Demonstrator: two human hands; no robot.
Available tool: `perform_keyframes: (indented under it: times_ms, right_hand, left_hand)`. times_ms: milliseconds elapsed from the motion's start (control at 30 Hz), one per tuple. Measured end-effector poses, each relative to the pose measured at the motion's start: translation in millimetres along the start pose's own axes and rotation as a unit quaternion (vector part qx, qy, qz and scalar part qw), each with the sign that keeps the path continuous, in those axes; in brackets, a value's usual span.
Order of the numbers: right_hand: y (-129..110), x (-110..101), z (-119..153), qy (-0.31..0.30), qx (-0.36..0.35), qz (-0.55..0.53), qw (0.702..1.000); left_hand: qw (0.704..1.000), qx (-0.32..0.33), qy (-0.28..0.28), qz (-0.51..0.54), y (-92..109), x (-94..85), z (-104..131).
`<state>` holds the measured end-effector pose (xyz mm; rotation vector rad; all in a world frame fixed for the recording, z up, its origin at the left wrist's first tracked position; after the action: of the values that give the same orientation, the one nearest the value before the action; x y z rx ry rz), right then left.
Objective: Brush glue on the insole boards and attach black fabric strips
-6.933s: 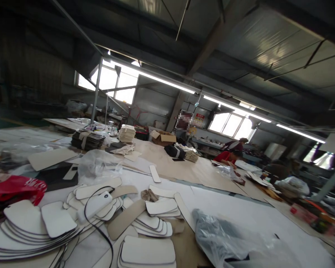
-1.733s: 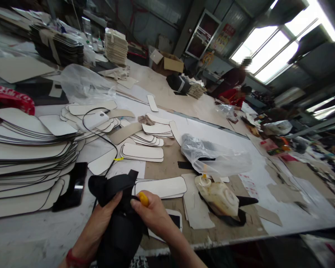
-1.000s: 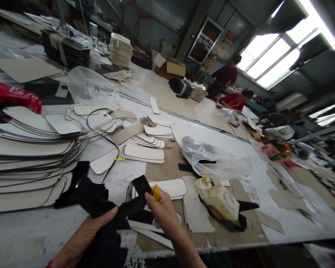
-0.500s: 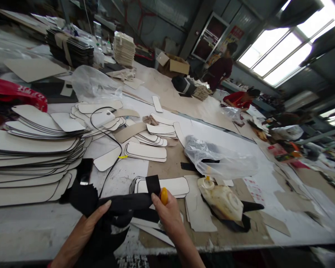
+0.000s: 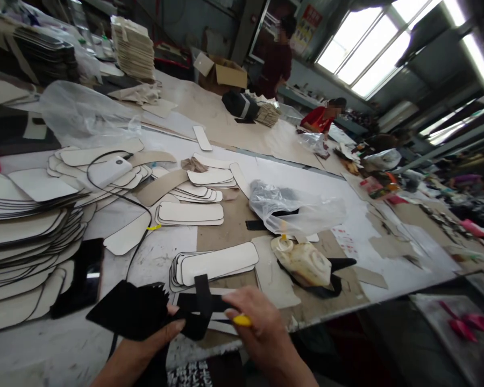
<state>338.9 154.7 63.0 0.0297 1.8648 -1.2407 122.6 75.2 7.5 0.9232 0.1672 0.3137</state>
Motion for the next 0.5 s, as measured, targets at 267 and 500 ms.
perform_keyframes:
  times_ms: [267,500]
  right_hand:
    - [-10.0,21.0,-18.1,-0.231,0.058,-0.121,0.964]
    - [-8.1,1.5,-29.9,-0.218,0.072,-0.072,0.971]
  left_hand:
    - [0.995,0.018,-0.099,-0.023,15.6,10.1,1.6]
    - [0.995,-0.063,-0.051,0.053,22.0,17.6,-0.1]
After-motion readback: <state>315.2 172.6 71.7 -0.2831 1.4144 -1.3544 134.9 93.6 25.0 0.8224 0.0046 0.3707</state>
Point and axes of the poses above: each hand's wrist, its own z-axis away from the middle knuckle, its own x-axis out of the palm, y = z × x, the point moved 1 cm from there along -z, towards the middle knuckle, and after that the axes turned 5 degrees about -x, right-handed, at the moved point
